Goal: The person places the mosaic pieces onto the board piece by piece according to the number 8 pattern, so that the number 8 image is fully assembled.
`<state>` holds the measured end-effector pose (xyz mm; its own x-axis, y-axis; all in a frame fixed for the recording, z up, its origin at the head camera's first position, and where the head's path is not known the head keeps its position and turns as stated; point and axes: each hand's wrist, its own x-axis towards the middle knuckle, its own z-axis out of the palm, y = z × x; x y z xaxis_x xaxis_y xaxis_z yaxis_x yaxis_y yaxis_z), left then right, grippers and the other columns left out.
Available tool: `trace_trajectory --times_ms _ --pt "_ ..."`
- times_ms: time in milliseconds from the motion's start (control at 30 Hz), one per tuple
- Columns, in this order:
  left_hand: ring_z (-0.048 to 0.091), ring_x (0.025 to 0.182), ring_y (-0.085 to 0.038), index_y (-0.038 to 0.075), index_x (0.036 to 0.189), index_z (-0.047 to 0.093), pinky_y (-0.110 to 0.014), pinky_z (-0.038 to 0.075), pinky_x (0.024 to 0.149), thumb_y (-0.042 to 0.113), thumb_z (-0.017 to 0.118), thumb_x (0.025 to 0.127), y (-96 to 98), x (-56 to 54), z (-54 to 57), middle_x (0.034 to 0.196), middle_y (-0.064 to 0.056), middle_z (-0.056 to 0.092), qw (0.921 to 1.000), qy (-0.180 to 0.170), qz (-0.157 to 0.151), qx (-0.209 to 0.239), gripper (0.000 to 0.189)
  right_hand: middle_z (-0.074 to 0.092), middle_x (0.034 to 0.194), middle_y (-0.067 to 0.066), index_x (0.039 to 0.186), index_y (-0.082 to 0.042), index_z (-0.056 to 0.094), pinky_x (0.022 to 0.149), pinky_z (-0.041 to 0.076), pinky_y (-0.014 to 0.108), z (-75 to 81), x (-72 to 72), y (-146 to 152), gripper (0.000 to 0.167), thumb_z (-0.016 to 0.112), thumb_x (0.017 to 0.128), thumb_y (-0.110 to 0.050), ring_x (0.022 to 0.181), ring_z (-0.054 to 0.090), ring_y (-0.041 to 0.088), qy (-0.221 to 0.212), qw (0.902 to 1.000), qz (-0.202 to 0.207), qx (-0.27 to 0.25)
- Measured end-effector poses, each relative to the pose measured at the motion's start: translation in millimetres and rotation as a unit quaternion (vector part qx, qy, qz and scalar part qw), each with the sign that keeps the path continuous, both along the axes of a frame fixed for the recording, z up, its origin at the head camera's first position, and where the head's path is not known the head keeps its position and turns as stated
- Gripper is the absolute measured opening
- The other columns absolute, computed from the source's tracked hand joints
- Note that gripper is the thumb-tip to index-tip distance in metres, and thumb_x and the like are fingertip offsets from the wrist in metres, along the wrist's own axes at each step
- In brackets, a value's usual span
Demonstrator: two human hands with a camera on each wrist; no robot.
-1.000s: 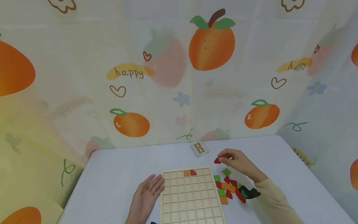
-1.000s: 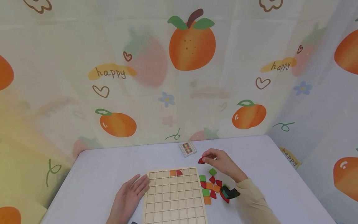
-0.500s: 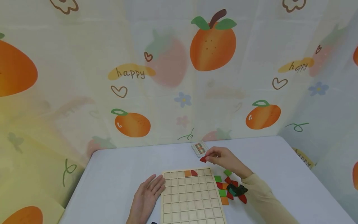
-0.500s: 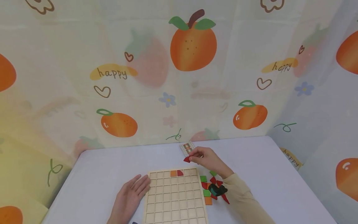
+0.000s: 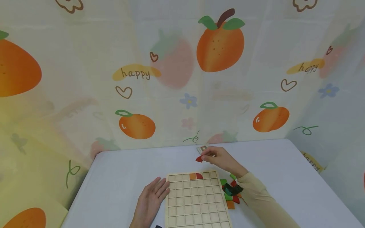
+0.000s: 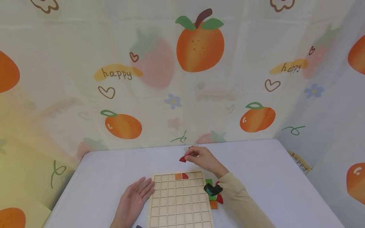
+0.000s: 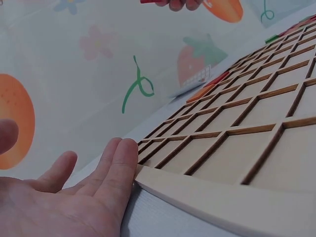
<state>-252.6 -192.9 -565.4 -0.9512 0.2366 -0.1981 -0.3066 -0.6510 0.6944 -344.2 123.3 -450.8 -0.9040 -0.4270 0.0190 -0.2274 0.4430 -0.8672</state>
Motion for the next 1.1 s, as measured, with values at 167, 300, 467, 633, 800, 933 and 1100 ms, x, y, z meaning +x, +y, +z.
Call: trace_trajectory --times_ms 167,300,467,633,800,933,1100 --pt "0.024 0.155 -0.037 0.002 0.161 0.008 -0.040 0.037 0.125 0.039 0.028 0.112 -0.5 -1.7 -0.5 0.168 -0.025 0.010 0.9999 0.003 -0.009 -0.008 0.065 0.070 0.109 0.010 0.107 -0.009 0.071 0.077 0.055 0.029 -2.3 -3.6 -6.2 0.018 0.066 0.099 -0.024 0.096 0.064 0.029 -0.002 0.9999 0.006 -0.008" --pt "0.018 0.156 -0.037 -0.001 0.161 0.008 -0.040 0.035 0.125 0.040 0.028 0.111 -1.8 -1.8 -0.8 0.169 -0.024 0.007 0.9997 0.014 -0.021 -0.004 0.067 0.069 0.107 0.006 0.105 -0.012 0.071 0.076 0.055 0.032 -7.8 -7.0 -11.9 0.015 0.066 0.099 -0.025 0.090 0.063 0.028 -0.008 0.9999 0.005 -0.006" --pt "0.014 0.157 -0.035 -0.003 0.160 0.009 -0.036 0.035 0.125 0.042 0.033 0.110 -3.4 -1.3 -1.3 0.169 -0.024 0.006 0.9993 0.023 -0.030 0.003 0.072 0.071 0.105 0.007 0.105 -0.011 0.072 0.073 0.057 0.032 -17.6 -11.3 -18.9 0.015 0.065 0.100 -0.023 0.086 0.062 0.020 0.000 0.9998 0.016 0.007" --pt "0.014 0.157 -0.034 -0.002 0.161 0.009 -0.034 0.035 0.124 0.040 0.026 0.112 -3.1 -2.0 -1.3 0.169 -0.023 0.006 0.9993 0.026 -0.028 0.003 0.067 0.072 0.104 0.006 0.104 -0.012 0.073 0.076 0.054 0.027 -22.4 -14.2 -28.0 0.015 0.066 0.099 -0.025 0.091 0.062 0.016 0.010 0.9994 0.023 0.022" --pt "0.014 0.158 -0.034 0.002 0.161 0.008 -0.035 0.031 0.127 0.037 0.024 0.112 -2.8 -2.0 -2.5 0.169 -0.023 0.007 0.9996 0.013 -0.015 0.021 0.063 0.073 0.102 0.003 0.101 -0.013 0.075 0.079 0.052 0.028 -27.4 -16.1 -39.6 0.014 0.067 0.099 -0.024 0.092 0.060 0.012 0.021 0.9985 0.026 0.043" --pt "0.012 0.158 -0.033 0.002 0.161 0.006 -0.036 0.028 0.128 0.036 0.025 0.112 -3.4 -1.4 -2.7 0.169 -0.022 0.006 0.9993 0.014 -0.009 0.034 0.063 0.074 0.102 0.002 0.098 -0.014 0.076 0.079 0.052 0.028 -31.7 -17.1 -46.1 0.012 0.066 0.098 -0.021 0.092 0.060 0.012 0.023 0.9978 0.032 0.052" --pt "0.012 0.158 -0.033 0.002 0.161 0.005 -0.036 0.027 0.128 0.036 0.027 0.112 -2.9 -1.4 -1.4 0.169 -0.022 0.007 0.9995 0.012 -0.004 0.029 0.064 0.073 0.100 0.002 0.096 -0.012 0.076 0.076 0.051 0.027 -39.1 -18.9 -50.5 0.011 0.067 0.097 -0.018 0.091 0.059 0.012 0.019 0.9972 0.034 0.064"
